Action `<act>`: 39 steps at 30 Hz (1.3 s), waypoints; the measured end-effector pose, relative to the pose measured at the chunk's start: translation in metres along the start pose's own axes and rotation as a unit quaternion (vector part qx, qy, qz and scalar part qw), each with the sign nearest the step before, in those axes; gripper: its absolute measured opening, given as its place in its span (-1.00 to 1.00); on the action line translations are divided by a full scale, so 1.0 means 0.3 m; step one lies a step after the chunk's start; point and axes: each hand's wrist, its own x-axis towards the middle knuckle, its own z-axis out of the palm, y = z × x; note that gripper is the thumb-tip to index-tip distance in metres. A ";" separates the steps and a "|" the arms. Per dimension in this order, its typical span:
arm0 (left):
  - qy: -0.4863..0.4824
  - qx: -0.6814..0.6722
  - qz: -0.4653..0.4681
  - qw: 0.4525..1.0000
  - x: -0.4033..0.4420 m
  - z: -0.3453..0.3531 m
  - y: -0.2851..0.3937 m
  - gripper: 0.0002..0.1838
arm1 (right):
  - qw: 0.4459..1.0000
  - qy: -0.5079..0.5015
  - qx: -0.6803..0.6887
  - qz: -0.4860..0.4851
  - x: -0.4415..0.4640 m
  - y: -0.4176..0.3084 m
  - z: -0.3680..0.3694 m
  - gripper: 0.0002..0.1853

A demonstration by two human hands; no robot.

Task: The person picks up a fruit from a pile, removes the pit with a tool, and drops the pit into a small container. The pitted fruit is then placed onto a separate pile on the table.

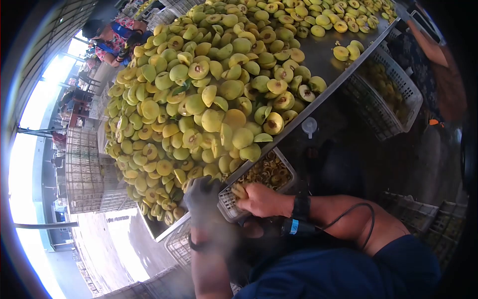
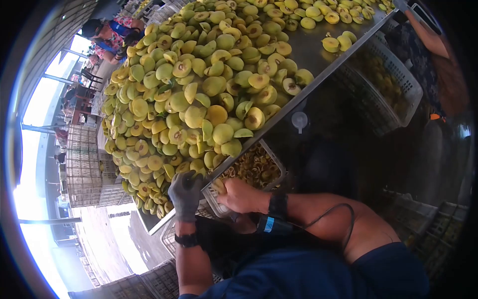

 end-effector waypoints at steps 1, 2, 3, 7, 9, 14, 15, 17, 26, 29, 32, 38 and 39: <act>0.023 -0.018 0.041 0.999 -0.024 -0.011 0.013 -0.73 | 1.000 0.016 0.021 0.003 0.008 -0.040 -0.014 -0.77; 0.047 -0.036 0.082 0.995 -0.046 -0.020 0.026 -0.71 | 0.984 -0.011 0.127 0.126 0.019 -0.089 -0.031 -0.74; 0.073 -0.054 0.124 0.988 -0.067 -0.032 0.044 -0.69 | 0.976 -0.010 0.167 0.136 0.038 -0.083 -0.019 -0.74; 0.039 -0.060 0.168 0.983 -0.144 -0.073 0.097 -0.60 | 0.969 0.005 0.209 0.131 0.045 -0.104 -0.027 -0.73; 0.059 -0.178 0.136 0.973 -0.168 -0.061 0.107 -0.55 | 0.987 0.035 0.149 0.043 0.054 -0.062 -0.018 -0.73; -0.080 -0.487 -0.167 0.853 -0.176 -0.123 0.170 -0.51 | 0.994 0.019 0.087 -0.058 0.032 -0.036 0.008 -0.72; -0.062 -0.469 -0.165 0.865 -0.174 -0.120 0.173 -0.53 | 0.995 0.014 0.070 -0.075 0.022 -0.057 0.007 -0.73; -0.024 -0.430 -0.162 0.888 -0.178 -0.105 0.166 -0.56 | 0.998 0.036 0.017 -0.054 -0.030 -0.098 -0.006 -0.72; 0.128 -0.408 -0.176 0.887 -0.232 0.011 0.181 -0.61 | 0.989 0.019 -0.137 -0.044 -0.093 -0.090 0.021 -0.67; 0.127 -0.349 -0.169 0.913 -0.248 0.030 0.177 -0.64 | 0.992 -0.003 -0.087 -0.094 -0.074 -0.049 0.041 -0.69; 0.144 -0.276 -0.126 0.942 -0.251 0.033 0.177 -0.68 | 0.994 -0.051 -0.002 -0.095 -0.075 -0.053 0.038 -0.71; 0.113 0.008 0.029 0.993 -0.206 0.005 0.164 -0.77 | 0.994 -0.056 -0.076 -0.062 -0.095 -0.098 0.018 -0.74; 0.131 -0.069 -0.003 0.989 -0.201 0.032 0.149 -0.80 | 0.990 -0.036 -0.121 -0.063 -0.102 -0.104 0.026 -0.75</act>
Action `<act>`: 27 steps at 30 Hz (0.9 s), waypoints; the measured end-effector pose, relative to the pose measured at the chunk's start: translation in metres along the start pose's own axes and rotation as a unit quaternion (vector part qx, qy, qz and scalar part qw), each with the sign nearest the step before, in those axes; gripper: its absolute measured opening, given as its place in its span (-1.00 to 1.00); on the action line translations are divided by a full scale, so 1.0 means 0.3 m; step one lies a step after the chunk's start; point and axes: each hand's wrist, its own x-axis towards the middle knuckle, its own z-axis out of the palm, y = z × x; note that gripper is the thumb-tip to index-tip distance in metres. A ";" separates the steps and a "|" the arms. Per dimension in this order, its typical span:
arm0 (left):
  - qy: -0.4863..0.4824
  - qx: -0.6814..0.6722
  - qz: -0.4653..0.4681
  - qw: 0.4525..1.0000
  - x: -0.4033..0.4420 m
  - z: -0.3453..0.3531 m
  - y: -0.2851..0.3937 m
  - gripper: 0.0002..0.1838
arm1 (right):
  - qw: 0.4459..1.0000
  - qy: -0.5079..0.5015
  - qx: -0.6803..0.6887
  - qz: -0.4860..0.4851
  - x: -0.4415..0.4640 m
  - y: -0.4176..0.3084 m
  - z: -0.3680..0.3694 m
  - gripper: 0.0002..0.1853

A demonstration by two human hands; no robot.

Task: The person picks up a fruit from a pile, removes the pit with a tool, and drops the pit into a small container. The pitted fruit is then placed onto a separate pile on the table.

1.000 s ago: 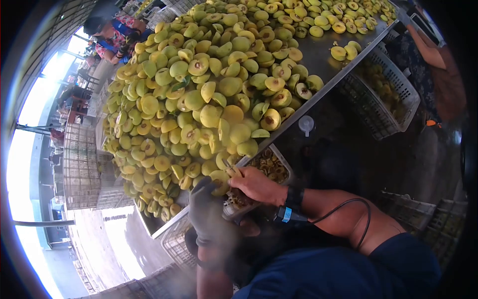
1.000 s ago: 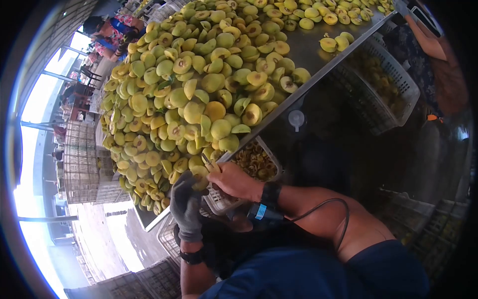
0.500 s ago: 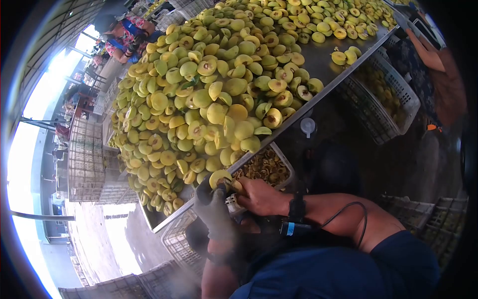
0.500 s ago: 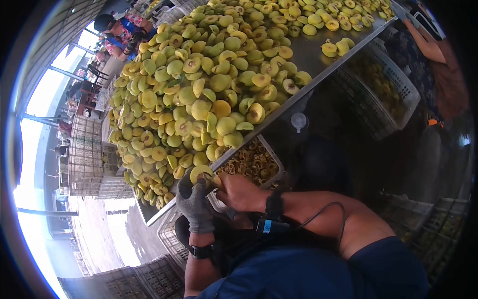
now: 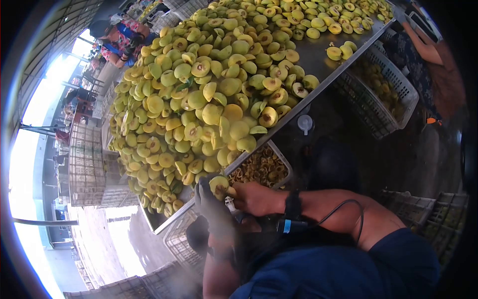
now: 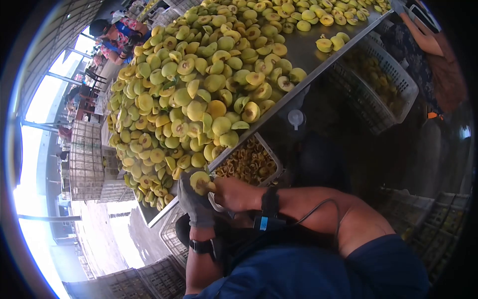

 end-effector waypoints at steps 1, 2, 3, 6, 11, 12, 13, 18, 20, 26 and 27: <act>0.022 -0.072 -0.040 0.996 -0.004 0.036 -0.018 -0.77 | 0.999 -0.002 0.011 -0.036 0.007 0.025 0.016 -0.77; 0.019 -0.138 -0.084 0.987 0.000 0.042 -0.009 -0.73 | 0.997 -0.005 0.022 -0.072 0.023 0.073 0.039 -0.78; 0.023 -0.205 -0.128 0.970 0.004 0.047 0.000 -0.68 | 0.994 -0.006 0.035 -0.108 0.033 0.061 0.039 -0.80; 0.027 -0.293 -0.148 0.944 0.003 0.049 0.010 -0.63 | 0.966 -0.172 0.189 -0.036 0.021 0.037 -0.021 -0.85; -0.031 -0.125 0.024 0.991 0.032 0.002 0.026 -0.71 | 0.935 -0.300 0.166 -0.093 0.057 0.153 -0.029 -0.81; -0.056 -0.151 0.030 0.986 0.037 -0.016 0.047 -0.73 | 0.916 -0.328 0.226 -0.053 0.047 0.138 -0.038 -0.81; -0.093 -0.198 -0.005 0.976 0.041 -0.034 0.062 -0.74 | 0.907 -0.335 0.257 0.005 0.032 0.096 -0.045 -0.83; -0.037 -0.121 0.057 0.990 0.041 -0.079 -0.025 -0.82 | 0.879 -0.354 0.282 0.149 0.010 -0.003 -0.063 -0.78; 0.065 -0.029 0.086 0.994 0.032 -0.101 -0.178 -0.85 | 0.875 -0.348 0.302 0.146 -0.006 -0.008 -0.071 -0.79; 0.154 -0.085 -0.301 0.937 -0.032 -0.483 -0.416 -0.73 | 0.970 -0.098 0.017 0.220 -0.005 0.122 -0.014 -0.62; 0.130 0.049 -0.268 0.953 -0.056 -0.525 -0.524 -0.75 | 0.968 -0.105 0.002 0.226 0.003 0.121 -0.012 -0.63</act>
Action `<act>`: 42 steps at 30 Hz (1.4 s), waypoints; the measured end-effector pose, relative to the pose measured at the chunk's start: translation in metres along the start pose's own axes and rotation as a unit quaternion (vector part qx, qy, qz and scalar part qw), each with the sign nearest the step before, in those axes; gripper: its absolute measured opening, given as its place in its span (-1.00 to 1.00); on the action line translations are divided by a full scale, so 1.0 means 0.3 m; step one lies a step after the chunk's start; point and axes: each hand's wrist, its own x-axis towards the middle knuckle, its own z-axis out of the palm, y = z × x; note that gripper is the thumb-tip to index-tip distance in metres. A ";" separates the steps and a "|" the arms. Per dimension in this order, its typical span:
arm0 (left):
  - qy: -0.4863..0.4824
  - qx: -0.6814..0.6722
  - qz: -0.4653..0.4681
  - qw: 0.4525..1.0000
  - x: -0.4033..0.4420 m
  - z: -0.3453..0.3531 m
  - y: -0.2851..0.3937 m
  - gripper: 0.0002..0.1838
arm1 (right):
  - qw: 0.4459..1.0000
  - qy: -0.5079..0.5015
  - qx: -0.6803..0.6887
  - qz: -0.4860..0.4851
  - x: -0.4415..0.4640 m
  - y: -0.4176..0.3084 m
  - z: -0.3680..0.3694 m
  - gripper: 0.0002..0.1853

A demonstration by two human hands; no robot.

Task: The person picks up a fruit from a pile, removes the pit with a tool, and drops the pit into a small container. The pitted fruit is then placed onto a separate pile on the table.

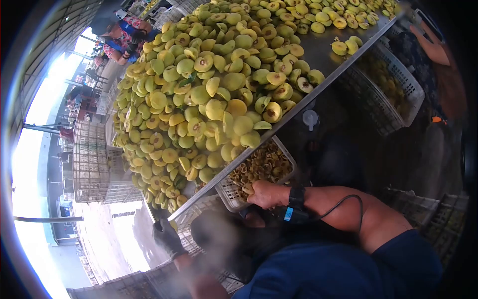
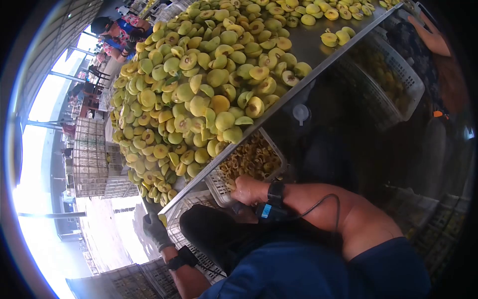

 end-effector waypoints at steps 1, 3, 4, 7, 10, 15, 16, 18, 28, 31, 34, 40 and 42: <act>0.015 0.129 0.052 0.990 0.047 -0.013 -0.091 -0.77 | 1.000 -0.006 -0.018 0.006 0.013 -0.007 0.003 -0.63; -0.042 -0.009 0.008 0.999 0.047 0.024 0.019 -0.79 | 0.999 0.025 -0.001 -0.032 0.040 0.018 0.018 -0.64; -0.070 -0.080 -0.014 0.994 0.039 0.064 0.108 -0.79 | 0.998 0.041 0.007 -0.050 0.052 0.034 0.027 -0.64; -0.186 -0.077 -0.028 0.979 0.053 0.239 0.315 -0.72 | 0.997 0.029 0.011 -0.068 0.075 0.040 0.029 -0.63; -0.249 0.037 0.035 0.967 0.077 0.440 0.405 -0.62 | 0.995 0.059 -0.013 -0.079 0.097 0.059 0.030 -0.64; -0.220 0.196 0.138 0.946 0.090 0.614 0.408 -0.55 | 0.994 0.048 -0.007 -0.093 0.089 -0.006 0.000 -0.63; -0.227 0.177 0.132 0.949 0.091 0.610 0.406 -0.56 | 0.993 0.040 0.002 -0.108 0.089 -0.011 0.000 -0.62; -0.253 0.124 0.113 0.953 0.106 0.596 0.386 -0.57 | 0.992 0.047 -0.001 -0.117 0.068 -0.034 -0.014 -0.62; -0.100 -0.056 0.276 0.954 -0.020 0.538 0.449 -0.57 | 0.981 0.067 -0.125 -0.131 0.032 -0.050 -0.034 -0.64; -0.169 -0.167 0.221 0.946 -0.126 0.448 0.503 -0.60 | 0.975 0.109 -0.138 -0.138 0.039 -0.007 -0.026 -0.63; -0.213 -0.147 0.240 0.936 -0.191 0.442 0.416 -0.56 | 0.968 0.134 -0.130 -0.166 0.030 -0.034 -0.016 -0.66; -0.258 -0.227 0.108 0.933 -0.277 0.390 0.416 -0.56 | 0.968 0.135 -0.064 -0.200 -0.016 -0.068 -0.018 -0.71; -0.266 -0.201 0.095 0.938 -0.303 0.388 0.434 -0.57 | 0.962 0.140 -0.066 -0.227 -0.016 -0.065 -0.011 -0.68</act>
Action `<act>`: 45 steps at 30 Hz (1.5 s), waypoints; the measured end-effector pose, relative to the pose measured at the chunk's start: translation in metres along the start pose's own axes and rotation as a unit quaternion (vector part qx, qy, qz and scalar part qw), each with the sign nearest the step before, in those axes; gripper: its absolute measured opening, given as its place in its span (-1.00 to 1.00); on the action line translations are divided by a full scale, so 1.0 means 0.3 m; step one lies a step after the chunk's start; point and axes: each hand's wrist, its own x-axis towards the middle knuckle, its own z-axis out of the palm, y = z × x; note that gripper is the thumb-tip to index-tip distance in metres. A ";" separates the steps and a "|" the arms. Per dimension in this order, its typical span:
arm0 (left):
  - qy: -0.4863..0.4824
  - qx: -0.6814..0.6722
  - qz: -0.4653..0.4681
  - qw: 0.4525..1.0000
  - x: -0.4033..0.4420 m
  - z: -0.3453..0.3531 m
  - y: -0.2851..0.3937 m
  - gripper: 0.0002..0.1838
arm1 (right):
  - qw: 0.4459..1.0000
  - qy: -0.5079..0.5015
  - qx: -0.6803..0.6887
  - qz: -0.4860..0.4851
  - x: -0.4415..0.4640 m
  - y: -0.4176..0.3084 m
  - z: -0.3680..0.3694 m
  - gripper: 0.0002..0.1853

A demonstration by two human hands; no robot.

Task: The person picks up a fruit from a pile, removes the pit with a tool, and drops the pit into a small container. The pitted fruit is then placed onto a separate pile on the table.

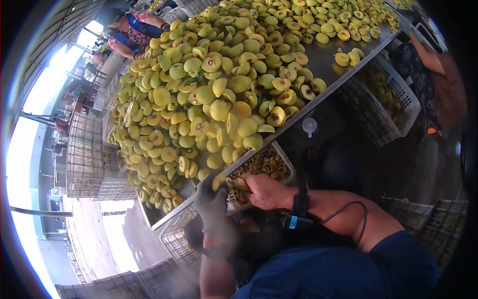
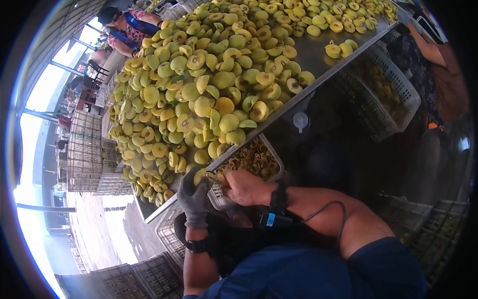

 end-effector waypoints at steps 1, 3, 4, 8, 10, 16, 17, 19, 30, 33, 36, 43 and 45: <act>0.001 0.010 0.011 1.000 -0.010 0.009 0.018 -0.56 | 1.000 0.004 0.000 -0.013 -0.003 -0.001 0.001 -0.66; 0.003 0.029 0.034 0.999 -0.026 0.028 0.056 -0.54 | 1.000 0.006 0.003 0.001 -0.008 -0.016 -0.001 -0.64; 0.009 0.009 0.029 1.000 -0.031 0.039 0.053 -0.55 | 1.000 0.006 0.004 0.009 -0.009 -0.023 -0.002 -0.63; 0.028 0.065 0.054 0.996 -0.041 0.044 0.024 -0.58 | 0.999 -0.034 0.003 0.016 -0.012 -0.035 0.012 -0.72; 0.041 0.109 0.068 0.991 -0.034 0.048 0.016 -0.58 | 0.997 -0.077 0.029 -0.004 0.006 -0.049 -0.019 -0.71; 0.064 0.112 0.070 0.989 -0.043 0.061 0.017 -0.55 | 0.995 -0.008 -0.093 0.031 0.009 -0.016 -0.013 -0.72; 0.065 0.135 0.081 0.985 -0.045 0.060 0.028 -0.56 | 0.997 -0.014 -0.063 0.034 0.008 -0.001 -0.007 -0.72; 0.059 0.148 0.098 0.982 -0.043 0.050 0.032 -0.56 | 0.999 -0.032 -0.002 0.034 0.013 -0.001 0.013 -0.72; 0.026 -0.029 0.007 0.999 -0.028 0.040 -0.003 -0.70 | 0.967 -0.132 0.216 0.012 0.023 0.038 0.055 -0.73; 0.074 -0.259 -0.119 0.956 -0.023 0.077 -0.024 -0.66 | 0.981 -0.124 0.146 -0.018 0.004 0.032 0.068 -0.72; 0.116 -0.181 -0.051 0.975 -0.049 0.114 0.024 -0.55 | 0.992 -0.121 0.039 0.001 -0.018 -0.062 0.011 -0.73; 0.127 -0.071 0.073 0.987 -0.068 0.118 0.041 -0.54 | 0.962 -0.179 0.208 -0.008 0.000 -0.024 0.015 -0.78; 0.103 0.064 0.155 0.980 -0.055 0.108 0.040 -0.53 | 0.945 -0.247 0.211 0.034 0.010 -0.009 -0.009 -0.80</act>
